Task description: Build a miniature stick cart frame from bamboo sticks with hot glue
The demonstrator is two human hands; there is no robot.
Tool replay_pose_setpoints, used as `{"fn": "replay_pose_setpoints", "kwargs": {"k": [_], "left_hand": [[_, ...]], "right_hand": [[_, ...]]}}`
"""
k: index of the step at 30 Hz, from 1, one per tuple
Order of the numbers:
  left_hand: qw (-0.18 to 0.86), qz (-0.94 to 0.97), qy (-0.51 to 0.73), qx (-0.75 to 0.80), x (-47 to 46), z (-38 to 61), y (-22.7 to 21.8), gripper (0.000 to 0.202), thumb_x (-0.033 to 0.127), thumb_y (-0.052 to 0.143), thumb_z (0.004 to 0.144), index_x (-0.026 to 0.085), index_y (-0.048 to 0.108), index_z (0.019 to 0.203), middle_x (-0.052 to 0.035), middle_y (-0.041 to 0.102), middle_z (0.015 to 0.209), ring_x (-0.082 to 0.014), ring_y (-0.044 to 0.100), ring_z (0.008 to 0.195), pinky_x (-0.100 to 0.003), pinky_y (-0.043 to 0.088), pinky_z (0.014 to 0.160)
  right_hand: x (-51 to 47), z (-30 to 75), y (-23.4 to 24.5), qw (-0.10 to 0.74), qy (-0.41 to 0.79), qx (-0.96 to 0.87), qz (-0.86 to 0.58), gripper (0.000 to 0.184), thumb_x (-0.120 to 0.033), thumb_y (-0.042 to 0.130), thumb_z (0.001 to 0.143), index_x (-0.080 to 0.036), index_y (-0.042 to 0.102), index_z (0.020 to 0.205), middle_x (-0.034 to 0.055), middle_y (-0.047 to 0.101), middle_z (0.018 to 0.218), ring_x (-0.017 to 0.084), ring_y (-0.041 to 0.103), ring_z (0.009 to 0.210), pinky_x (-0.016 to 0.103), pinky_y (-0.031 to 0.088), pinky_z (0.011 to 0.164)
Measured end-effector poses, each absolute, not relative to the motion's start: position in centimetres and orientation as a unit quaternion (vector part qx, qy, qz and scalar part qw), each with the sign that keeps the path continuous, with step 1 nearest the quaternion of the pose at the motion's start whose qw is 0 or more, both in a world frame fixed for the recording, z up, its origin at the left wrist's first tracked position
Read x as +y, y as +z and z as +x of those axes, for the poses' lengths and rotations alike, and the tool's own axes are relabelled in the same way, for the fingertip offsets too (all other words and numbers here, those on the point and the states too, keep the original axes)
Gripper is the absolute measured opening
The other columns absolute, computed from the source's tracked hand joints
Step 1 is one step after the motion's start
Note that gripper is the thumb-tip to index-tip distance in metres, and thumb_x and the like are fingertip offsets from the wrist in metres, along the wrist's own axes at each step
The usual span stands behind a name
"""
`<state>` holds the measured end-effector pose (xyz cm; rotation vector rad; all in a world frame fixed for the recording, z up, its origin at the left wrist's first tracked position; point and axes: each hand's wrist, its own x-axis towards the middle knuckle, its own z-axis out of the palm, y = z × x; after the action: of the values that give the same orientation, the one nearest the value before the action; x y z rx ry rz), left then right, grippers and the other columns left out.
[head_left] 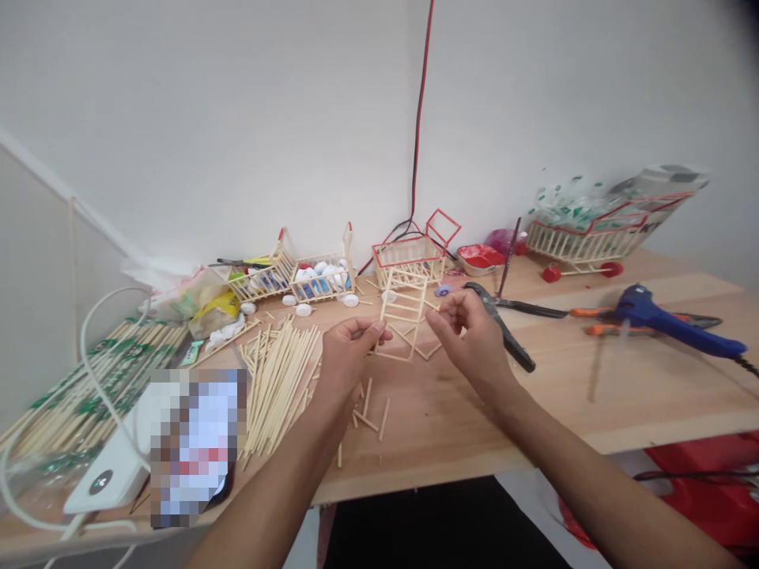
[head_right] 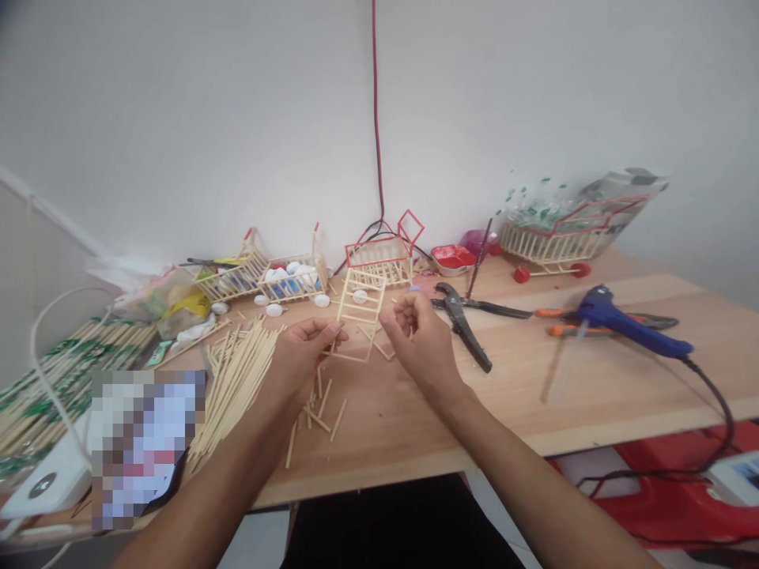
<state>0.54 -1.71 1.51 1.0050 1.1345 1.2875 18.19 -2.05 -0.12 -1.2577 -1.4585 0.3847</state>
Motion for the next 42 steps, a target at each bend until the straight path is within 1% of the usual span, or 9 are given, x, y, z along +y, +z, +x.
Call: {"fn": "replay_pose_setpoints", "kwargs": {"k": [3,5,9,13,18,26,32,37,42], "left_hand": [[0.543,0.422,0.545,0.48,-1.6,0.49,1.48,0.023,0.034,0.08,0.06,0.015,0.069,0.065,-0.0039,0.069,0.065,-0.0107,0.054,0.059,-0.024,0.038,0.062],[0.545,0.419,0.546,0.479,-1.55,0.47,1.52,0.022,0.034,0.08,0.059,0.015,0.069,0.065,-0.0037,0.069,0.065,-0.0108,0.054,0.059,-0.024,0.039,0.062],[0.545,0.415,0.55,0.477,-1.56,0.46,1.62,0.022,0.033,0.08,0.059,0.015,0.069,0.065,-0.0034,0.068,0.064,-0.0108,0.055,0.06,-0.024,0.04,0.063],[0.545,0.415,0.549,0.478,-1.58,0.47,1.6,0.023,0.034,0.08,0.058,0.015,0.069,0.065,-0.0035,0.069,0.065,-0.011,0.055,0.06,-0.024,0.04,0.062],[0.55,0.41,0.546,0.481,-1.58,0.55,1.58,0.025,0.034,0.081,0.057,0.015,0.069,0.065,-0.0037,0.069,0.064,-0.0109,0.055,0.059,-0.024,0.039,0.061],[0.55,0.419,0.537,0.483,-1.82,0.67,1.77,0.026,0.036,0.081,0.057,0.015,0.069,0.066,-0.0038,0.068,0.065,-0.0103,0.053,0.058,-0.024,0.038,0.06],[0.551,0.422,0.533,0.483,-1.75,0.68,1.55,0.027,0.036,0.081,0.059,0.014,0.069,0.066,-0.003,0.068,0.064,-0.0091,0.051,0.056,-0.023,0.036,0.059],[0.556,0.419,0.531,0.482,-1.77,0.73,1.51,0.025,0.035,0.08,0.059,0.014,0.069,0.067,-0.0036,0.068,0.065,-0.0094,0.052,0.057,-0.023,0.037,0.06],[0.548,0.427,0.532,0.485,-1.87,0.75,1.57,0.024,0.034,0.079,0.06,0.014,0.069,0.067,-0.0038,0.069,0.065,-0.0097,0.052,0.057,-0.023,0.037,0.061]], "right_hand": [[-1.42,18.61,-0.53,0.585,0.254,-0.584,-0.503,0.025,-0.044,0.056,0.087,-0.02,0.052,0.09,0.0002,0.056,0.075,0.012,0.051,0.063,0.025,0.041,0.058],[-1.1,18.76,-0.77,0.564,0.308,-0.586,-0.494,0.03,-0.048,0.054,0.086,-0.018,0.056,0.088,0.0022,0.059,0.078,0.012,0.053,0.065,0.025,0.042,0.058],[-1.08,18.66,-0.78,0.497,0.386,-0.595,-0.5,0.038,-0.054,0.056,0.084,-0.017,0.061,0.08,0.0031,0.062,0.071,0.014,0.057,0.064,0.025,0.044,0.057],[-1.44,18.38,-0.42,0.476,0.435,-0.57,-0.509,0.041,-0.058,0.059,0.08,-0.017,0.063,0.078,0.0044,0.066,0.071,0.015,0.06,0.063,0.025,0.045,0.055],[-1.52,18.24,-0.3,0.479,0.446,-0.566,-0.501,0.039,-0.056,0.062,0.078,-0.017,0.066,0.079,0.0052,0.069,0.074,0.016,0.063,0.067,0.024,0.044,0.055],[-1.38,18.3,-0.54,0.483,0.44,-0.572,-0.496,0.038,-0.054,0.063,0.079,-0.016,0.068,0.076,0.0069,0.071,0.08,0.015,0.062,0.068,0.027,0.047,0.061],[-1.32,18.43,-0.68,0.472,0.422,-0.578,-0.515,0.037,-0.054,0.063,0.079,-0.017,0.068,0.076,0.0056,0.071,0.079,0.014,0.061,0.066,0.025,0.045,0.06],[-1.36,18.33,-0.6,0.473,0.417,-0.58,-0.516,0.035,-0.051,0.062,0.08,-0.017,0.068,0.074,0.0057,0.071,0.078,0.015,0.06,0.066,0.026,0.045,0.064],[-1.58,18.12,-0.17,0.467,0.408,-0.581,-0.527,0.034,-0.05,0.06,0.081,-0.017,0.068,0.074,0.0059,0.071,0.078,0.015,0.06,0.065,0.026,0.044,0.063]]}}
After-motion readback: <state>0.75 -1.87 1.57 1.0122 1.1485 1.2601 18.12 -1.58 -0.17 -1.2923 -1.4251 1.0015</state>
